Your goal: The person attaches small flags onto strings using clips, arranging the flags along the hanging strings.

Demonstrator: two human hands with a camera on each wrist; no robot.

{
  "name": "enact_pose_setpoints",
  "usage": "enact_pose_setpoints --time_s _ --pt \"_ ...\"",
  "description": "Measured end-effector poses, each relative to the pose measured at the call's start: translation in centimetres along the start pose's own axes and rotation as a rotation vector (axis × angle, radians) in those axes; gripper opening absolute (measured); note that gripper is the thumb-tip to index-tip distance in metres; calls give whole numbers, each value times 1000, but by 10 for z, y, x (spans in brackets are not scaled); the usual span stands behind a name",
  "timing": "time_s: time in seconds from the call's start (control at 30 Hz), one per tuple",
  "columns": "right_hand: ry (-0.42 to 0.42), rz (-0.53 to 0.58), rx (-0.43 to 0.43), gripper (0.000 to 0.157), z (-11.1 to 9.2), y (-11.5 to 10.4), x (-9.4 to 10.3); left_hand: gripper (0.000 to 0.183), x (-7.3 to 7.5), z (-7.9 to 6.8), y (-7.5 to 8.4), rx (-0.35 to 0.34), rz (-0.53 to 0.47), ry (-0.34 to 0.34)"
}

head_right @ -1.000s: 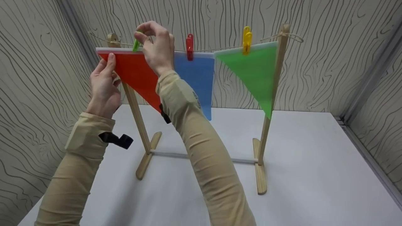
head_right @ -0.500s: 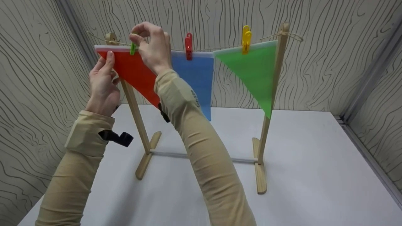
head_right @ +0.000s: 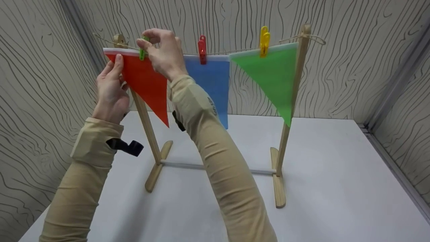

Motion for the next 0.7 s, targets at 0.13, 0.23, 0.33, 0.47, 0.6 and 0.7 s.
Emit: enact_pose_setpoints --time_s 0.13,0.23,0.33,0.47,0.6,0.7 --pt "-12 33 9 41 -2 1 1 38 2 0 -1 -13 10 9" --pt "-9 49 34 46 -3 1 2 37 5 1 -1 -25 25 29" --pt "10 61 59 46 -4 1 5 37 7 2 -2 -27 20 59" --pt "35 58 88 45 -5 1 9 38 10 2 -4 -20 10 89" --pt "62 50 121 44 -9 2 15 41 14 1 -5 -20 21 110" --pt "86 55 149 44 -13 2 20 42 18 -2 -6 -33 42 124"
Point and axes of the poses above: each hand's wrist, its own z-axis towards the middle knuckle, its own x-axis out of the back of the hand, y = z × x, the point moved 6 cm from there along z, towards the middle knuckle, and after that the axes turned 5 degrees about x, right-handed, at the moved point
